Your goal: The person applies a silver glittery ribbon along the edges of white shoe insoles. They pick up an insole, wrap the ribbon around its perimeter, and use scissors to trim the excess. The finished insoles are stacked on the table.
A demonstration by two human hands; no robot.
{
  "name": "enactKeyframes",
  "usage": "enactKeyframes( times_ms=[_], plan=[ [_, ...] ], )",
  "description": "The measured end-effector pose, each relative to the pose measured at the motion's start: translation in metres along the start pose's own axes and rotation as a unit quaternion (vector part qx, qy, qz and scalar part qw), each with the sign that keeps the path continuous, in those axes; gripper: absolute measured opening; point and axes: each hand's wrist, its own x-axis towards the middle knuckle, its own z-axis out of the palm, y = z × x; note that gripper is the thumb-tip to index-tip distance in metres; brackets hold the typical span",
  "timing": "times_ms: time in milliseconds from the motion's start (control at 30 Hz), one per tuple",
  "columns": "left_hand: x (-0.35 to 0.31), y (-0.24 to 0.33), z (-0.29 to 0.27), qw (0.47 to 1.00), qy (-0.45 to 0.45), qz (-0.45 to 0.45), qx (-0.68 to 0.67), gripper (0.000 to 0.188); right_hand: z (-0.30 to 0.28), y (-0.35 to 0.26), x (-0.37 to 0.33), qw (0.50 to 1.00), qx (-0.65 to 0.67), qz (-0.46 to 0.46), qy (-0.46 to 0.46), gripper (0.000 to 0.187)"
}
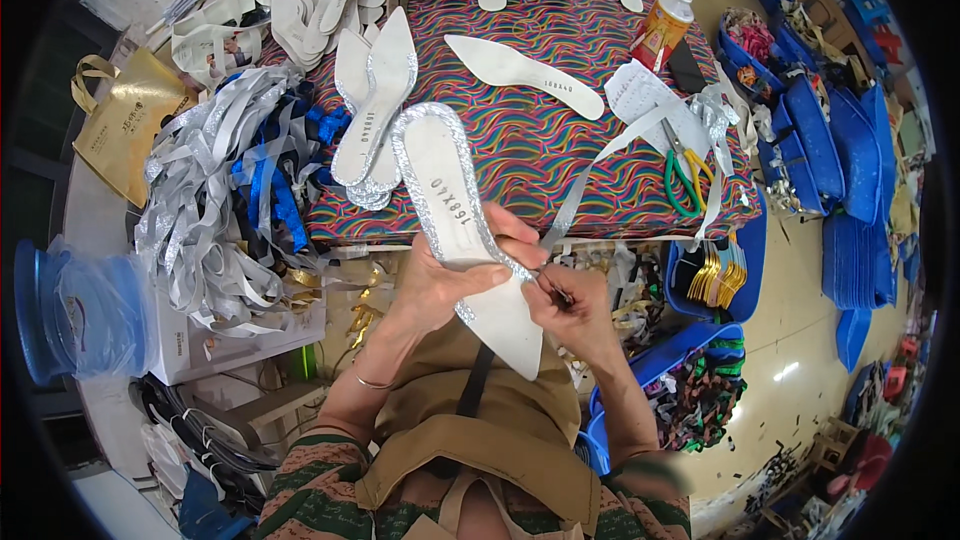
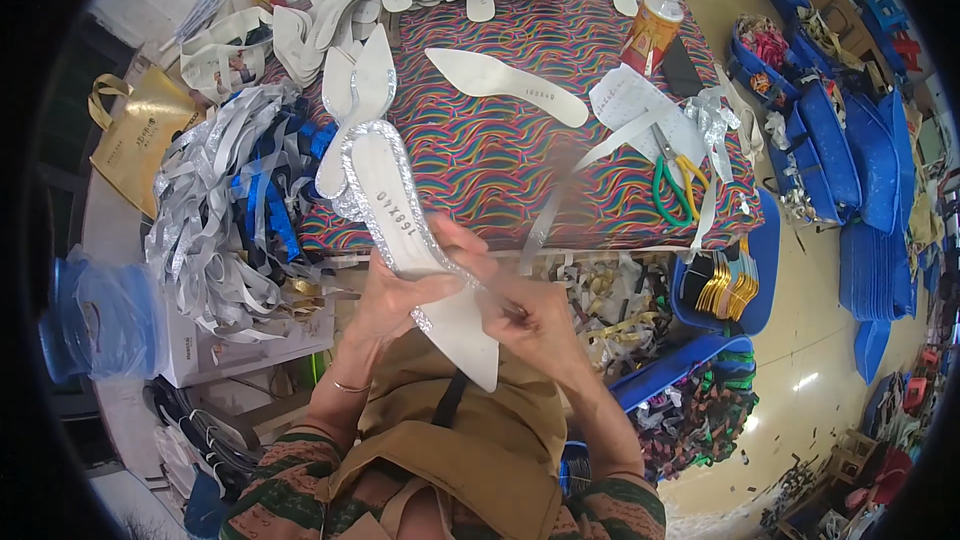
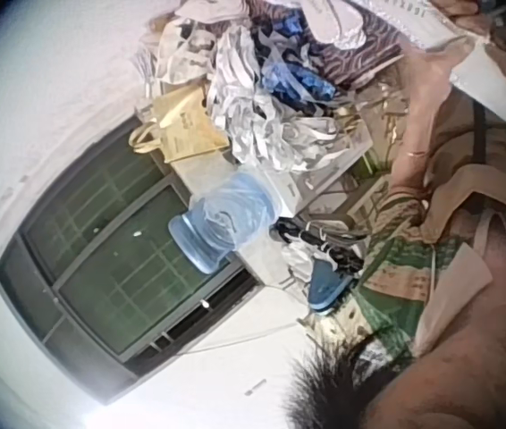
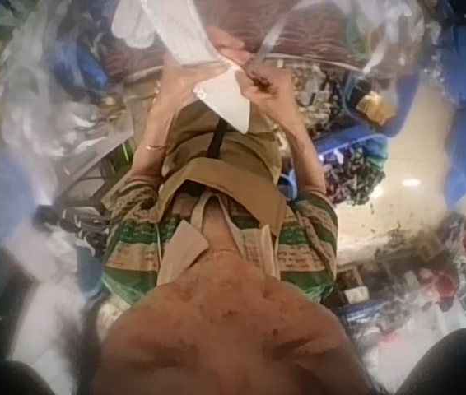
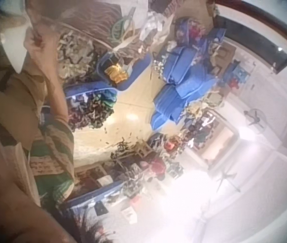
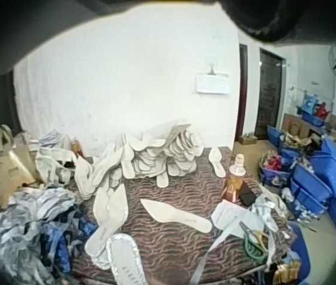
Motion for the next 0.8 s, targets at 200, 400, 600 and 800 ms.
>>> enactKeyframes(
  times_ms=[200, 400, 600, 800],
  plan=[
    [-0.004, -0.004, -0.007, 0.991, 0.020, -0.048, 0.119, 0.019, -0.017, 0.010, -0.010, 0.993, 0.054, 0.025, -0.098, 0.013],
    [-0.023, -0.027, 0.008, 0.986, -0.075, -0.092, 0.113, 0.025, -0.035, -0.023, 0.059, 0.993, 0.099, 0.025, 0.062, 0.019],
    [-0.027, -0.032, 0.006, 0.986, -0.044, -0.071, 0.145, 0.024, -0.011, -0.032, 0.051, 0.984, 0.142, -0.008, 0.109, 0.016],
    [-0.028, -0.039, 0.010, 0.977, -0.017, -0.039, 0.207, 0.018, -0.033, -0.023, 0.055, 0.994, 0.105, -0.020, 0.022, 0.012]
  ],
)
